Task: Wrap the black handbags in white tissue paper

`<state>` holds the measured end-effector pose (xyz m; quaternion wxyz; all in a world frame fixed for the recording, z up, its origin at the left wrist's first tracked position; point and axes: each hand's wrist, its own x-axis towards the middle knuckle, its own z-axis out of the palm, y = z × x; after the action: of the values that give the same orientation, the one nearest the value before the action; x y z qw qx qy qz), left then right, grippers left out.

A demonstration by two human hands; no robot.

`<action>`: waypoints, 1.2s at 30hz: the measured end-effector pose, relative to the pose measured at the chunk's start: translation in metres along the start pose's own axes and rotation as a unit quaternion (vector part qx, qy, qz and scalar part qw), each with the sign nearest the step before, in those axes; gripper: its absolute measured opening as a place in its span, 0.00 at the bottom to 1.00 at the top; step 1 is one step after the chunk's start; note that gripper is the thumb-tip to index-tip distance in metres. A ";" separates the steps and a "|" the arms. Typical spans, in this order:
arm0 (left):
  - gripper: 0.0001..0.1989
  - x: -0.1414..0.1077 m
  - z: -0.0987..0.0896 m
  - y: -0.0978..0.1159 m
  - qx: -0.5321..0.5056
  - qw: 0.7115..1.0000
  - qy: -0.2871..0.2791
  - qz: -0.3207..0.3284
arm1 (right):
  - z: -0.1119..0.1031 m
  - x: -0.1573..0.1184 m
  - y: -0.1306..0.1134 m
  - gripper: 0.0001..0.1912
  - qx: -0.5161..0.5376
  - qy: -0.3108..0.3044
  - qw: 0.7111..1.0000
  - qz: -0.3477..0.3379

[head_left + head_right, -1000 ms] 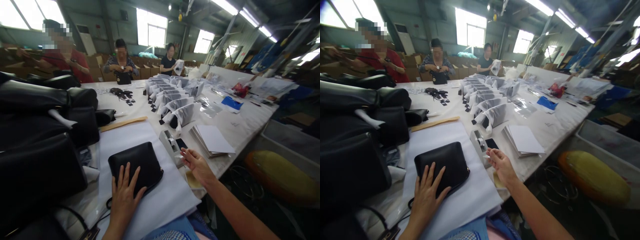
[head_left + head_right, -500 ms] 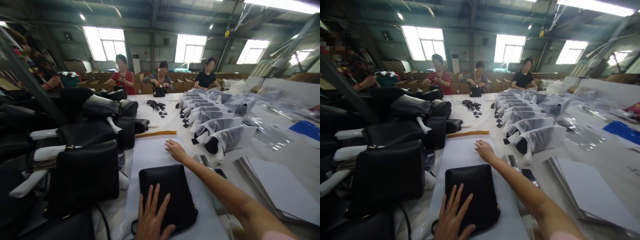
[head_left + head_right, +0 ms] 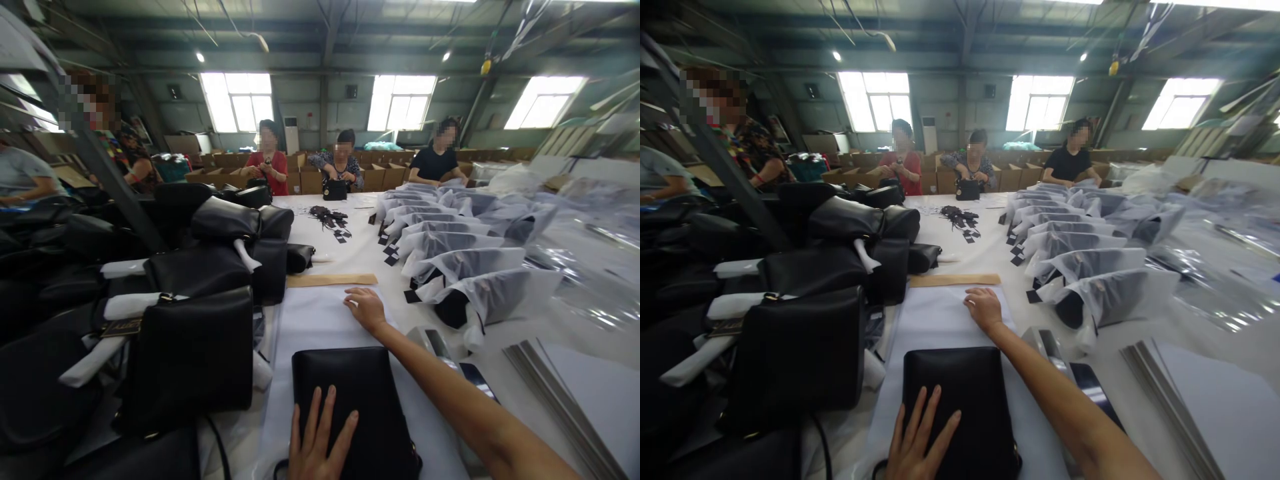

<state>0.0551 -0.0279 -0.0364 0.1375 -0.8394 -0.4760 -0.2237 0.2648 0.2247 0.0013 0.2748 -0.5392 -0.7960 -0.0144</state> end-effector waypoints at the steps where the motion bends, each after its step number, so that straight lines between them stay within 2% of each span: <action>1: 0.42 0.000 -0.001 0.000 -0.009 1.000 0.002 -0.006 | -0.005 0.000 -0.002 0.09 0.004 0.016 1.000 0.002; 4: 0.44 0.003 -0.010 -0.005 -0.037 0.999 0.001 -0.007 | -0.026 -0.004 -0.011 0.08 0.016 0.052 0.998 -0.003; 6: 0.43 0.008 -0.024 -0.014 -0.066 0.998 -0.017 0.017 | -0.046 -0.013 -0.021 0.08 0.025 0.078 0.996 -0.028; 8: 0.39 0.021 -0.043 -0.028 -0.100 0.994 -0.032 0.012 | -0.069 -0.028 -0.033 0.08 0.033 0.102 0.992 -0.073; 11: 0.34 0.058 -0.073 -0.050 -0.107 0.991 0.013 -0.084 | -0.101 -0.059 -0.051 0.09 0.030 0.113 0.984 -0.136; 12: 0.35 0.074 -0.082 -0.057 -0.095 0.991 0.030 -0.094 | -0.108 -0.071 -0.056 0.10 0.025 0.107 0.983 -0.149; 14: 0.37 0.107 -0.096 -0.069 -0.050 0.995 0.039 -0.075 | -0.118 -0.094 -0.063 0.11 0.017 0.092 0.980 -0.173; 16: 0.40 0.133 -0.105 -0.077 -0.021 1.000 0.008 -0.022 | -0.123 -0.116 -0.067 0.13 0.012 0.069 0.978 -0.196; 18: 0.37 0.147 -0.112 -0.080 -0.023 0.998 -0.039 0.031 | -0.126 -0.133 -0.069 0.14 0.006 0.047 0.976 -0.212; 21: 0.20 0.142 -0.117 -0.072 -0.044 0.990 -0.105 0.084 | -0.137 -0.146 -0.073 0.17 -0.018 0.038 0.976 -0.211; 24: 0.09 0.116 -0.116 -0.054 -0.050 0.983 -0.141 0.105 | -0.151 -0.142 -0.081 0.28 -0.052 0.036 0.978 -0.199; 27: 0.08 0.092 -0.109 -0.040 -0.052 0.982 -0.152 0.102 | -0.159 -0.128 -0.090 0.35 -0.063 -0.008 0.975 -0.214; 31: 0.13 0.072 -0.096 -0.039 -0.052 0.987 -0.125 0.087 | -0.151 -0.118 -0.093 0.29 -0.067 -0.048 0.968 -0.237; 34: 0.14 0.061 -0.090 -0.041 -0.047 0.992 -0.091 0.067 | -0.142 -0.133 -0.089 0.23 -0.083 -0.039 0.970 -0.225; 36: 0.13 0.054 -0.086 -0.042 -0.051 0.996 -0.053 0.057 | -0.133 -0.150 -0.078 0.24 -0.084 0.000 0.972 -0.220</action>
<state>0.0224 -0.0045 0.0659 0.0819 -0.8817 -0.4221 -0.1941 0.2936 0.0221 0.0672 0.2187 -0.3723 -0.8909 -0.1413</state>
